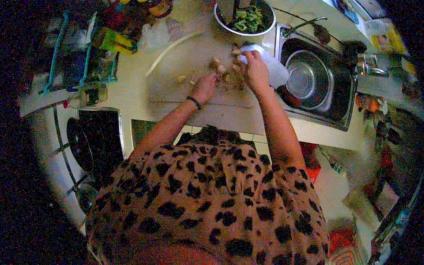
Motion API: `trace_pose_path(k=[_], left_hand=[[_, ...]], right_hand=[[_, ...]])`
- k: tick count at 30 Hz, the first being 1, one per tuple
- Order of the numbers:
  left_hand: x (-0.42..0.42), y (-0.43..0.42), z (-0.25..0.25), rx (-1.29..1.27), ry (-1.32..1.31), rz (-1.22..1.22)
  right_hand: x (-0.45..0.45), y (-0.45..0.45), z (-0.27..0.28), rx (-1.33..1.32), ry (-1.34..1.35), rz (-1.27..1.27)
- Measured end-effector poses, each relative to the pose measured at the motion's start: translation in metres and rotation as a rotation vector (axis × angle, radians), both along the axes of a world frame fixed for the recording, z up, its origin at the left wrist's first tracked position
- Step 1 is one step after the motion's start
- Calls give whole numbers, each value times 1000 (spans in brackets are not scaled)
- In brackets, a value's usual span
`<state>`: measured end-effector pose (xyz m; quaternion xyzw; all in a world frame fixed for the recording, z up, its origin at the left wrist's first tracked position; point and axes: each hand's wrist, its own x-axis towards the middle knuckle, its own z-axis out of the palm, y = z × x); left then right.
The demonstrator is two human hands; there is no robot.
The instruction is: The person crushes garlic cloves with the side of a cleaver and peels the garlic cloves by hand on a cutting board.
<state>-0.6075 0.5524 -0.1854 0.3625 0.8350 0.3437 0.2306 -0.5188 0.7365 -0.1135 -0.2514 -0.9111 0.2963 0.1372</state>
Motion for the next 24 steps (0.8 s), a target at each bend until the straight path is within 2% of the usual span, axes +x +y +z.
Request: trace_pose_path(k=[2,4,5,7,8,10,11,14,16,18,19,21,22,24], left_hand=[[3,2,7,1,22,-29],[14,4,42,-218,52,-91],[20,5,50,-215,50,-93],[28,6,58,-285,85,-201],[31,6,53,-286,85,-201],[41,5,32,-168,252,-295],[44,7,26,-167,254,-300],[45,9,23,-238,300,-325],[43,7,41,-295,150,-296],[45,7,42,-244,170,-260],[43,6,43,-190,192,-219],[38,6,49,-180,112,-141],[36,4,52,-172,26,-61],[27,-7,53,-162,43,-28]], right_hand=[[23,3,-3,40,-80,35],[51,-1,-16,54,-223,122],[61,-7,-24,57,-226,120],[72,-21,-34,240,-30,119],[71,-33,-23,93,-105,63],[76,-47,-28,20,-138,51],[78,-53,-25,-50,-171,39],[73,-69,-12,-48,-142,-51],[72,-68,-15,-62,-119,-94],[61,-57,-25,-32,-173,73],[61,-54,-29,-32,-169,73],[59,-43,-24,-131,-41,19],[55,-31,-21,-130,-42,20],[42,-5,-18,-35,38,-15]])
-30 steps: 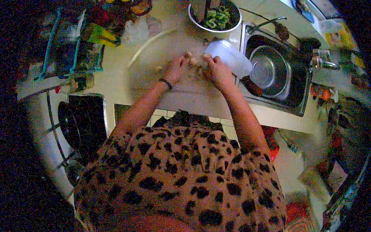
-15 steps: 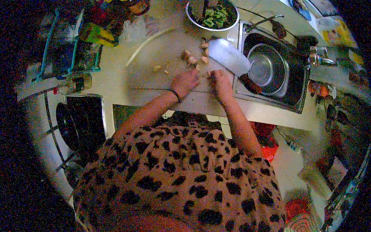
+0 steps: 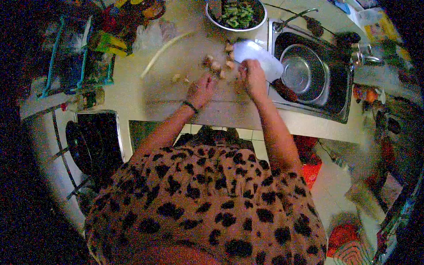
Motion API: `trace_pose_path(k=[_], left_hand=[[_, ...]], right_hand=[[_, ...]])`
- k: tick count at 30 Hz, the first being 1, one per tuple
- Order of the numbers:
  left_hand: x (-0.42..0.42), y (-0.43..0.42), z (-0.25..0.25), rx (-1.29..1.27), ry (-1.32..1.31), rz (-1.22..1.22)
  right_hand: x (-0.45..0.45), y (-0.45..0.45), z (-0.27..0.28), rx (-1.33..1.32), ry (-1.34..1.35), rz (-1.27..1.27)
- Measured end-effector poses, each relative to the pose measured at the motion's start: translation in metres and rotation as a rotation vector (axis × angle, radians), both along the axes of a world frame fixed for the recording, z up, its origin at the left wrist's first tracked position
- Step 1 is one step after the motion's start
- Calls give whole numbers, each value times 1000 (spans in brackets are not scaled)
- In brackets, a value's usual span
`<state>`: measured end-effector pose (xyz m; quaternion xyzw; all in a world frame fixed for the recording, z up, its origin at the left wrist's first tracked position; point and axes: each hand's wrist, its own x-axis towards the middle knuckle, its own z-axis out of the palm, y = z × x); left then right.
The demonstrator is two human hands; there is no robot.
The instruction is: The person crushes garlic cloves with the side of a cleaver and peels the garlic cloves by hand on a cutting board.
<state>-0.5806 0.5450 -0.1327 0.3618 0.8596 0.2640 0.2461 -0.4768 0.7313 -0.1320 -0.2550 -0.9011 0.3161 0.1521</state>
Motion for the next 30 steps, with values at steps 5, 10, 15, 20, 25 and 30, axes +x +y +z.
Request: trace_pose_path(k=[5,10,15,20,25,30], left_hand=[[-3,-3,-10,-89,181,-17],[5,6,-30,34,376,-154],[18,10,-15,30,325,-260],[24,9,-25,196,277,-286],[11,28,-62,311,457,-443],[5,40,-26,447,273,-449]], right_hand=[[-25,31,4,84,69,117],[9,4,-13,187,-69,223],[31,-54,-24,-161,85,-51],[64,-10,-2,132,5,36],[84,39,-2,382,-83,-111],[88,50,5,334,-311,51]])
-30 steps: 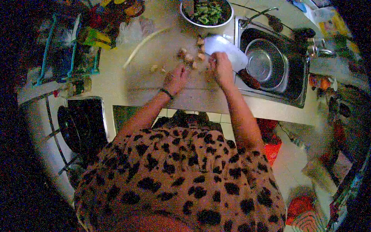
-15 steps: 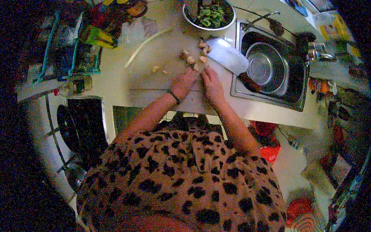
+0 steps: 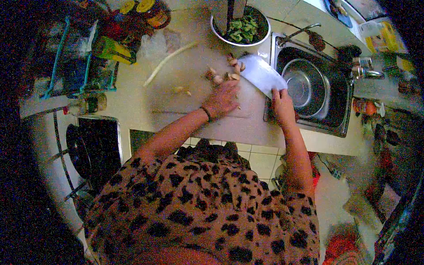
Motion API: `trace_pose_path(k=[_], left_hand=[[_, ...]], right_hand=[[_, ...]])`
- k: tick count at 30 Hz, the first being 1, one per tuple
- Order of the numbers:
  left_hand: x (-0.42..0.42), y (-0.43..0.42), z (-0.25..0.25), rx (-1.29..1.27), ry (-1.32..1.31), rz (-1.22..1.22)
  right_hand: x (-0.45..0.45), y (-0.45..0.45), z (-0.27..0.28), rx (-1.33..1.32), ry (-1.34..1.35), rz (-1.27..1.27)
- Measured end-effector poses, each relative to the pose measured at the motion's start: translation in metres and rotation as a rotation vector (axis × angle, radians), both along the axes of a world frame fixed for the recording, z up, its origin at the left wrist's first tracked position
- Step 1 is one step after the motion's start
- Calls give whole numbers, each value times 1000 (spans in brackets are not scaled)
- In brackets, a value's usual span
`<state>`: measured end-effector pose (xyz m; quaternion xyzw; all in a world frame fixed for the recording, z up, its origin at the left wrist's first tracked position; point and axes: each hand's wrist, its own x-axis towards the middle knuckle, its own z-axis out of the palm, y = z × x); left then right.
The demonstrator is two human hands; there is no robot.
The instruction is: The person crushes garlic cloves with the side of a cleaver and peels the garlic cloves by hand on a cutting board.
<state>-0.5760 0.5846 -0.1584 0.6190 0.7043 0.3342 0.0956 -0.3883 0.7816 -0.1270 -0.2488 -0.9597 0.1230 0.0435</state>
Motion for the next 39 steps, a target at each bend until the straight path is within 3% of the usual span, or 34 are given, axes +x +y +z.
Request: trace_pose_path(k=[8,11,12,14,17,23,25,27,29,31,33,34,35,39], left_hand=[[-1,-10,-27,67,23,-184],[0,-23,-22,16,-93,-203],[0,-25,-24,51,-134,-165],[2,-28,-24,88,-174,-131],[2,-30,-11,69,-221,-23],[11,-26,11,-257,153,-168],[15,-18,-2,-168,184,-172],[13,-11,-5,-64,191,-177],[9,-11,-9,18,202,-168],[6,-13,-15,68,-156,-95],[3,-15,-17,71,-234,-10],[2,-17,-18,71,-308,71],[2,-17,-14,67,-308,66],[11,-15,-4,-18,-104,69]], right_hand=[[33,-7,79,172,-151,6],[51,-26,88,25,-59,-86],[56,-35,80,-265,47,-251],[60,-53,78,-103,139,-82],[44,-74,79,64,-51,-43],[11,-59,101,80,-70,108],[15,-58,104,-11,-27,70],[26,-62,87,-245,265,-49],[45,-70,59,-246,353,-19],[70,-94,38,-875,205,-635],[81,-116,17,-949,330,-745],[87,-125,10,-1151,388,-891],[85,-130,2,-979,288,-824],[86,-155,-18,-1132,352,-893]])
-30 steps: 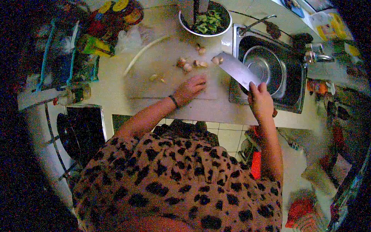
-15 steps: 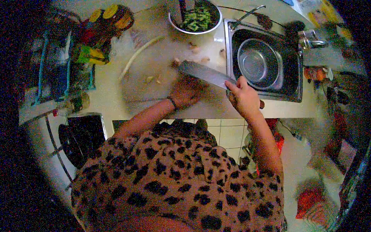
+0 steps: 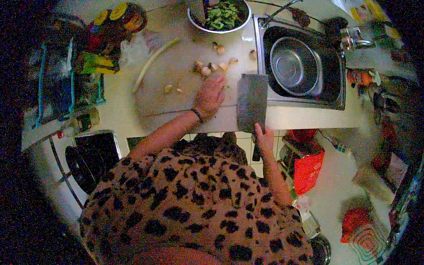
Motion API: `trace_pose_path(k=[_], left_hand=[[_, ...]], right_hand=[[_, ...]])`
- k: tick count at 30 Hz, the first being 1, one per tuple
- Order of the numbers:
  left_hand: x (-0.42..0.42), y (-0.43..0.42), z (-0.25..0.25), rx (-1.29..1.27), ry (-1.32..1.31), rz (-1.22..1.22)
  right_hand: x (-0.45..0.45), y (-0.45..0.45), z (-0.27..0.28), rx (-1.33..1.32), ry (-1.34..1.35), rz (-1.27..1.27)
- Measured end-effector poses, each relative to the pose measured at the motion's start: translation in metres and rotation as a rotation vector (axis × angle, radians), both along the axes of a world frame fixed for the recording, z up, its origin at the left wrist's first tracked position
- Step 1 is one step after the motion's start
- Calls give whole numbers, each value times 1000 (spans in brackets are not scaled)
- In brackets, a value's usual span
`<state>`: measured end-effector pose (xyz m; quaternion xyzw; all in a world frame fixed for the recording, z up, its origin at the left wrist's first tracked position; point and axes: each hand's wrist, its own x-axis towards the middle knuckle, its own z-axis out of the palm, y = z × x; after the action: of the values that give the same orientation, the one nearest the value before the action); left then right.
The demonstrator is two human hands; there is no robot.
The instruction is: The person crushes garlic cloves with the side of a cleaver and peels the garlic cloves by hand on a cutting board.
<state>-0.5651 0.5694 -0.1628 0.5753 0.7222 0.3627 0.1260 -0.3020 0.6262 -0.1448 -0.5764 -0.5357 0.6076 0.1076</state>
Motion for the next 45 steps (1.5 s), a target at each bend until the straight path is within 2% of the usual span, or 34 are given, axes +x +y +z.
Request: trace_pose_path(k=[4,6,8,9,10,13,16,17,20,21,22,23,25,26,27,30,31,33,34,36,37,40,41,43,45], left_hand=[[8,10,7,-72,44,16],[14,14,8,-66,41,38],[19,17,10,-58,36,63],[20,19,11,-56,37,76],[21,20,12,-53,38,92],[23,22,11,-22,26,148],[28,23,4,25,-29,186],[31,24,10,32,-31,194],[43,32,39,143,-188,207],[42,43,44,250,-258,295],[40,54,51,357,-326,380],[34,63,62,453,-456,445],[16,86,69,602,-606,632],[4,88,87,737,-767,648],[-10,91,94,767,-859,694],[-69,97,62,713,-1558,659],[-81,94,63,721,-1556,656],[-102,85,61,845,-2273,707],[-110,74,57,868,-2264,718],[-118,51,44,909,-2621,231],[-112,37,69,950,-2588,542],[-90,-24,93,1019,-2553,509],[-82,-49,90,1058,-2612,395],[-55,-100,96,1028,-2415,553],[-20,-156,90,1017,-2302,574]], right_hand=[[-19,-19,2,-89,127,-55],[-27,-25,-2,-72,40,-45],[-31,-33,-18,112,34,85],[-44,-37,-9,100,-1,131],[-54,-43,4,-15,79,67],[-47,-59,-37,165,64,179],[-46,-66,-24,137,33,191],[-36,-67,-27,200,-41,207],[-43,-57,51,285,-74,232],[-42,-53,50,495,-42,217],[-56,-41,80,937,-159,407],[-62,-34,94,846,-120,391],[-79,-21,119,969,-163,478],[-84,-20,135,1026,-136,490],[-84,-19,144,1037,-136,485],[-81,-21,160,1003,-274,592],[-73,-21,163,1008,-304,630],[-53,-15,164,1029,-306,672],[-40,-8,154,1112,-299,677],[-21,13,145,1091,-285,773],[-8,32,123,1086,-417,860],[-4,70,101,1344,-487,1024],[-8,83,86,1368,-557,1039],[-18,106,60,1453,-380,1073],[-30,114,48,1477,-228,1072]])
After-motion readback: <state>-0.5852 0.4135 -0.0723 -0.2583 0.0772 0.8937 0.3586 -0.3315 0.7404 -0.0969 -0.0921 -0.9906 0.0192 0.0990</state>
